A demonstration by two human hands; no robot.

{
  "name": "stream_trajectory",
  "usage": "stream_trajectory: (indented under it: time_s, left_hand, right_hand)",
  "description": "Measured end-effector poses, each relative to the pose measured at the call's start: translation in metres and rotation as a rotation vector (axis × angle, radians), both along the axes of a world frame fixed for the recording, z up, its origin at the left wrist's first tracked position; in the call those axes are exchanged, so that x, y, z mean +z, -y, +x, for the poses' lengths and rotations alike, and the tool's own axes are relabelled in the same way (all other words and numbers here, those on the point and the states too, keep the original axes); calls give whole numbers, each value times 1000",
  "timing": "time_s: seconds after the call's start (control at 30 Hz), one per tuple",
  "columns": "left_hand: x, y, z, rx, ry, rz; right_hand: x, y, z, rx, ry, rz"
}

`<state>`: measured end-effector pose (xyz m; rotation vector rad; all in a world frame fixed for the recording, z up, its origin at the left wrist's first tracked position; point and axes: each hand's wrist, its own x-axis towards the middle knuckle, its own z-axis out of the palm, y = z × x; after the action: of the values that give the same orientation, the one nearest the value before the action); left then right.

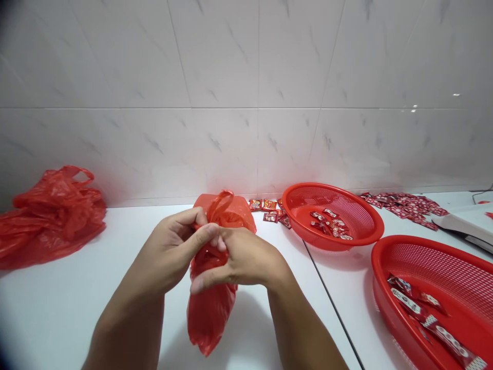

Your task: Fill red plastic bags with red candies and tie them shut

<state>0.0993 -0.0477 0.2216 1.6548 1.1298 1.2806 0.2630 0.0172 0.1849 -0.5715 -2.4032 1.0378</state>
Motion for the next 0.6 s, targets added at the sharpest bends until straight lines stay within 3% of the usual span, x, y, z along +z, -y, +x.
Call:
stream_trajectory:
  time_s: [0.1, 0.27, 0.43, 0.6]
  left_hand:
    - [-1, 0, 1, 51, 25, 26]
    - [-7, -2, 3, 55, -60, 2]
    - [-11, -2, 7, 179, -177, -10]
    - [-9, -2, 11, 148, -241, -70]
  right_hand:
    - [-10, -9, -12, 21, -32, -109]
    - [-21, -13, -11, -59, -16, -73]
    - [-20, -12, -10, -114, 153, -80]
    - [-23, -16, -16, -8, 125, 11]
